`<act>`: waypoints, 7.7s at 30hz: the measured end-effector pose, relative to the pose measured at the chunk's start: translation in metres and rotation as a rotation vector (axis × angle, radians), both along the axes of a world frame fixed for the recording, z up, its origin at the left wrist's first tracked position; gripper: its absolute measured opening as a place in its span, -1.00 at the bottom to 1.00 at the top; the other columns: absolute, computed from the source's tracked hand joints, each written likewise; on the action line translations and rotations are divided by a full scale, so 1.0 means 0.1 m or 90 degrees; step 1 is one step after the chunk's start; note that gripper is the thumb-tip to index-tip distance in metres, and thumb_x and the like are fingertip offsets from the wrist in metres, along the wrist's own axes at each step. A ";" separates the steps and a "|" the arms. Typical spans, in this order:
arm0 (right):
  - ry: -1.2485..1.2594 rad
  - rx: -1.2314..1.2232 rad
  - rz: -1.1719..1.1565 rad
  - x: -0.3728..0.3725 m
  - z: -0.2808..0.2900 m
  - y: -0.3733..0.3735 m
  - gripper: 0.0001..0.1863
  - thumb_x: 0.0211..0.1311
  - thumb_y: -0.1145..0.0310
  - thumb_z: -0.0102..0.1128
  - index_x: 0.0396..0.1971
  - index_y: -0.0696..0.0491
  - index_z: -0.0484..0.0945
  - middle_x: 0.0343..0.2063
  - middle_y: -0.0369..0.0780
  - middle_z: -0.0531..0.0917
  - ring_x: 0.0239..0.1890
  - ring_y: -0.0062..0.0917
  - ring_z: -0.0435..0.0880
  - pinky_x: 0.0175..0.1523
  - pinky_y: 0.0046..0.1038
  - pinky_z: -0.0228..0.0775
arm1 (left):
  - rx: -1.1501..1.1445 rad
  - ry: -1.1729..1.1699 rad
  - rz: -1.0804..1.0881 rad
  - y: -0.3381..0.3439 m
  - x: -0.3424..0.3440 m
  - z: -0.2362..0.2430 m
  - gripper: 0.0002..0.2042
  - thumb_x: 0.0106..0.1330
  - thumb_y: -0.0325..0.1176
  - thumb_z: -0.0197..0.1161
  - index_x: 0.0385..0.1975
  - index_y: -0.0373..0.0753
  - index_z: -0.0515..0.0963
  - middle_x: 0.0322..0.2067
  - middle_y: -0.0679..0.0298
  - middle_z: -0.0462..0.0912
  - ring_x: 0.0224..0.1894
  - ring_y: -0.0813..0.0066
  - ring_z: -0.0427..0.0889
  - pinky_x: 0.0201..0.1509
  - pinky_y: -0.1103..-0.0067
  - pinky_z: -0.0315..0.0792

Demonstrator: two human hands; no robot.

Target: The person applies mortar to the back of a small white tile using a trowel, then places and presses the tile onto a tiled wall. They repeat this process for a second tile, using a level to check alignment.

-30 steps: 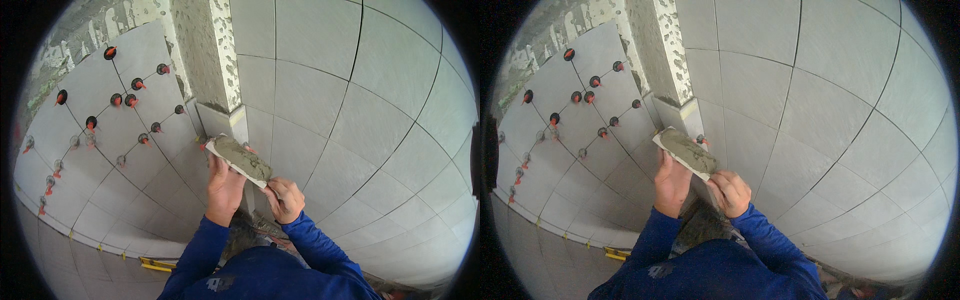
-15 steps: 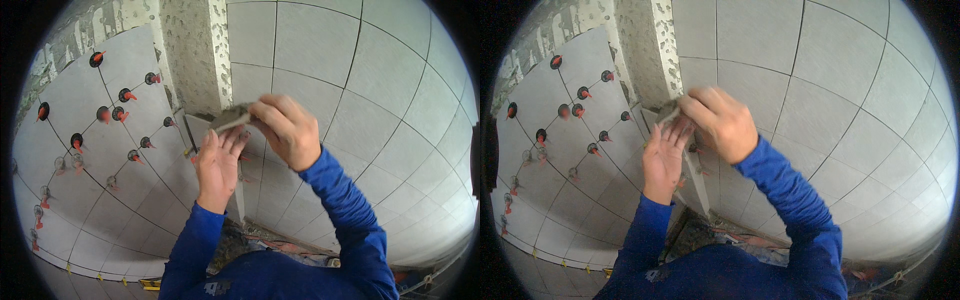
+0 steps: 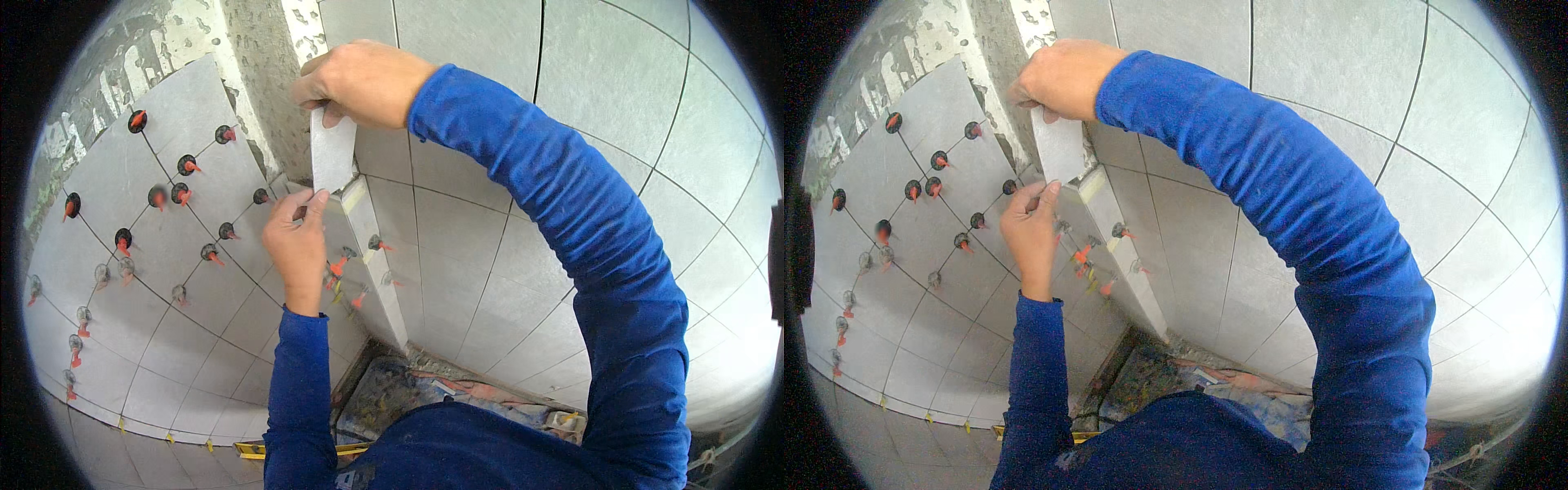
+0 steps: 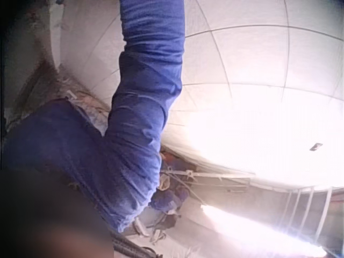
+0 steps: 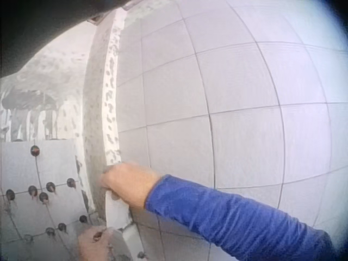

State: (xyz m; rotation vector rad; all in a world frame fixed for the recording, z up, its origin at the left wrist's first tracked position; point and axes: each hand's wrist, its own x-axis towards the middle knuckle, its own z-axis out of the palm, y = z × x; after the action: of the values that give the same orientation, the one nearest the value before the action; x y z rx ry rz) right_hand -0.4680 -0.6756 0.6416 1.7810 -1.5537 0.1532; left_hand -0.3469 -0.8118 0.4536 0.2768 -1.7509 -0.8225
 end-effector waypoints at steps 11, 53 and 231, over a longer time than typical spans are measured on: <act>-0.043 0.102 -0.044 -0.16 -0.08 -0.18 -0.81 0.13 0.49 0.31 -0.25 0.05 0.54 -0.28 -0.25 0.71 -0.15 -0.23 0.76 -0.14 -0.18 0.59 | -0.129 -0.048 0.112 0.19 -0.23 -0.08 -0.84 0.24 -0.39 0.45 -0.39 -0.38 0.70 -0.40 0.10 0.73 -0.41 0.24 0.70 -0.27 0.41 0.53; -0.424 -0.533 0.112 0.03 -2.24 0.08 -0.41 0.14 0.44 0.43 0.22 0.14 0.54 0.32 -0.14 0.51 0.33 -0.20 0.51 0.26 -0.32 0.56 | -0.485 -0.064 -0.008 0.33 -0.08 1.13 -0.71 0.24 -0.33 0.47 -0.05 -0.22 0.74 -0.04 0.19 0.53 0.01 0.28 0.51 0.13 0.43 0.40; -0.106 -0.213 -0.167 -0.04 -0.55 0.49 -0.75 0.22 0.39 0.34 -0.09 0.03 0.70 -0.18 -0.17 0.74 -0.20 -0.19 0.75 -0.08 -0.25 0.62 | -0.128 0.064 -0.179 0.07 0.00 0.08 -0.82 0.31 -0.34 0.46 -0.22 -0.29 0.66 -0.22 0.23 0.53 -0.14 0.32 0.54 -0.07 0.47 0.45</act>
State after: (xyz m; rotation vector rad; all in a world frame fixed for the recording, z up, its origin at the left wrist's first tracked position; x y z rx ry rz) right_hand -0.4719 -0.6266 0.5865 1.3204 -1.7473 0.4168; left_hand -0.3468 -0.8048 0.4619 -0.1449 -1.7845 -0.8359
